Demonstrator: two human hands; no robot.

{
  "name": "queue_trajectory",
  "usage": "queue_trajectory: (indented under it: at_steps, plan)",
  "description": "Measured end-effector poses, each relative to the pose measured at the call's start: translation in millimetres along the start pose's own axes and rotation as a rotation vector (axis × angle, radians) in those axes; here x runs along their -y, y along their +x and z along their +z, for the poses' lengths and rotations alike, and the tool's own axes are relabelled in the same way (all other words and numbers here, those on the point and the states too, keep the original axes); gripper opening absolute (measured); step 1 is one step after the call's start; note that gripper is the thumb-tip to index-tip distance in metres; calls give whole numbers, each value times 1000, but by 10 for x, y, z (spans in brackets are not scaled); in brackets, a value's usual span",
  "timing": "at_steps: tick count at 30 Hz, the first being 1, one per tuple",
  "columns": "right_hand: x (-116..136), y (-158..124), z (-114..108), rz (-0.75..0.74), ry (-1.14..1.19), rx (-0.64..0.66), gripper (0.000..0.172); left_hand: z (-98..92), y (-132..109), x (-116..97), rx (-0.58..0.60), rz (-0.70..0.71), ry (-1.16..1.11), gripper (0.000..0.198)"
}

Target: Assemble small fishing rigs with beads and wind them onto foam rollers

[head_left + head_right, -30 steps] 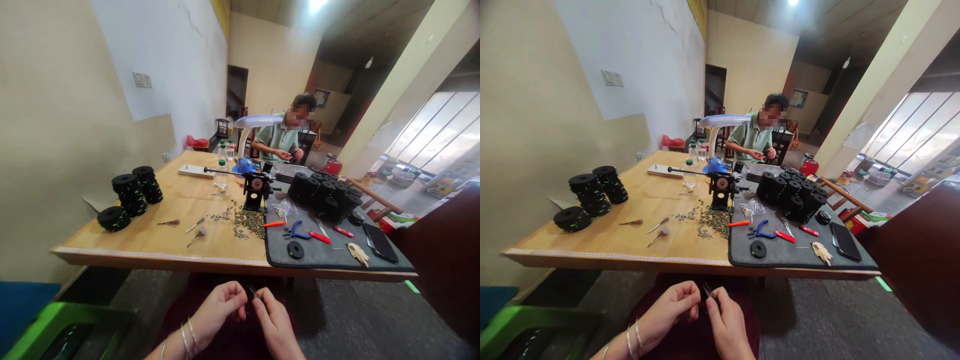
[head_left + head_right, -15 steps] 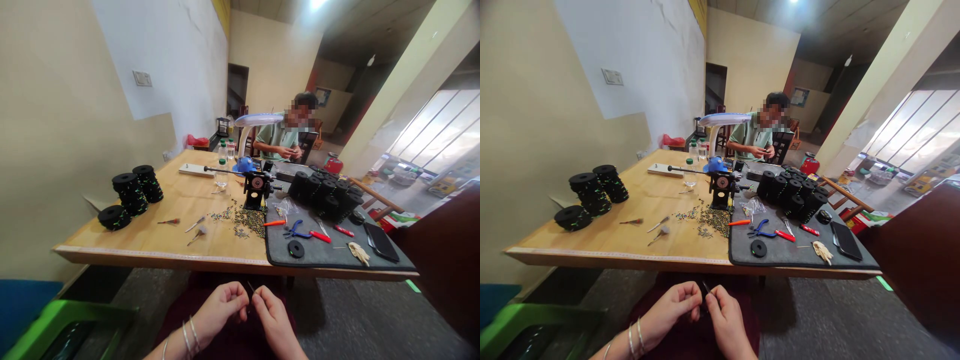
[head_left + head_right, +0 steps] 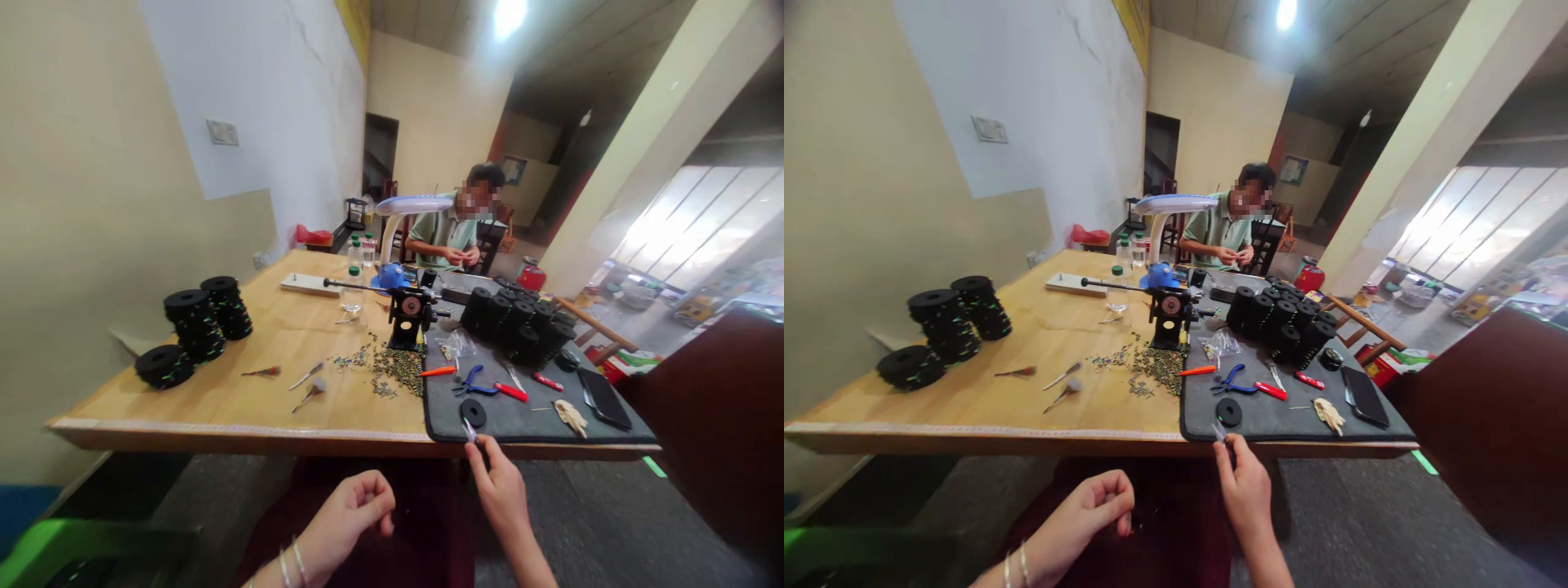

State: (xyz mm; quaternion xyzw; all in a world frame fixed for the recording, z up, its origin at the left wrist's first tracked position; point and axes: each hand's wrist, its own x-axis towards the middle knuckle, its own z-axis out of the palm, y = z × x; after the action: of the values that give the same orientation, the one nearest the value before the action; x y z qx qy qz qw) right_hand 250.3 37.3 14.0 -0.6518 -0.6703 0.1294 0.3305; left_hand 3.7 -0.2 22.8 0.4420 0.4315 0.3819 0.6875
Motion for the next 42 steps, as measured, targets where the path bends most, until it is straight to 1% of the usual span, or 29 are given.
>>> queue_trajectory:
  at_steps: [2,3,4,6,8,11,13,15,17,19,20,22,23,25,27,29,31,33,36,39,42]
  plan:
    - [-233,213,-175,-31,-218,-77,35,11,-14,-6,1,3,20,37]
    - [-336,311,-253,-66,-342,-86,35,16,-21,-6,6,0,16,38]
    - [-424,400,-323,-106,-463,-67,34,21,-26,-4,13,-8,5,39]
    - [-551,549,-429,-128,-527,-56,27,31,-33,3,17,-26,-27,40]
    - [-618,661,-493,-141,-555,-46,22,43,-34,7,11,-41,-52,40]
    - [-652,773,-541,-159,-569,-30,19,61,-35,-6,0,-40,-60,40]
    - [-629,802,-551,-177,-556,-23,20,65,-40,-26,-2,-25,-47,38]
    - [-532,772,-522,-203,-532,-22,23,59,-49,-50,-11,4,-20,37]
    - [-325,660,-429,-244,-445,-20,25,46,-58,-72,-56,61,9,34]
    - [-10,466,-263,-301,-76,4,27,30,-60,-90,-118,142,28,30]
    - [173,349,-157,-292,119,79,28,21,-58,-97,-148,181,27,28]
    - [532,113,76,-240,476,324,33,1,-48,-105,-190,235,-4,25]
    - [689,12,195,-206,617,425,35,-13,-41,-106,-212,251,-33,24]
    - [924,-129,417,-158,789,556,35,-51,-29,-99,-264,267,-103,24]
    - [1054,-179,601,-96,897,625,35,-105,-18,-73,-333,270,-180,24]
    - [1114,-160,736,-30,909,638,34,-170,-8,-26,-408,269,-258,24]
    - [1151,-107,827,-17,841,606,32,-241,4,34,-450,268,-333,23]
    - [1192,-46,886,-74,747,560,30,-316,17,89,-473,264,-398,23]
    - [1270,37,959,-207,593,544,22,-460,22,127,-538,241,-468,26]
    - [1347,117,1035,-328,410,538,17,-663,-4,110,-631,236,-490,30]
    - [1424,211,1107,-421,257,537,17,-906,-66,88,-737,279,-480,32]
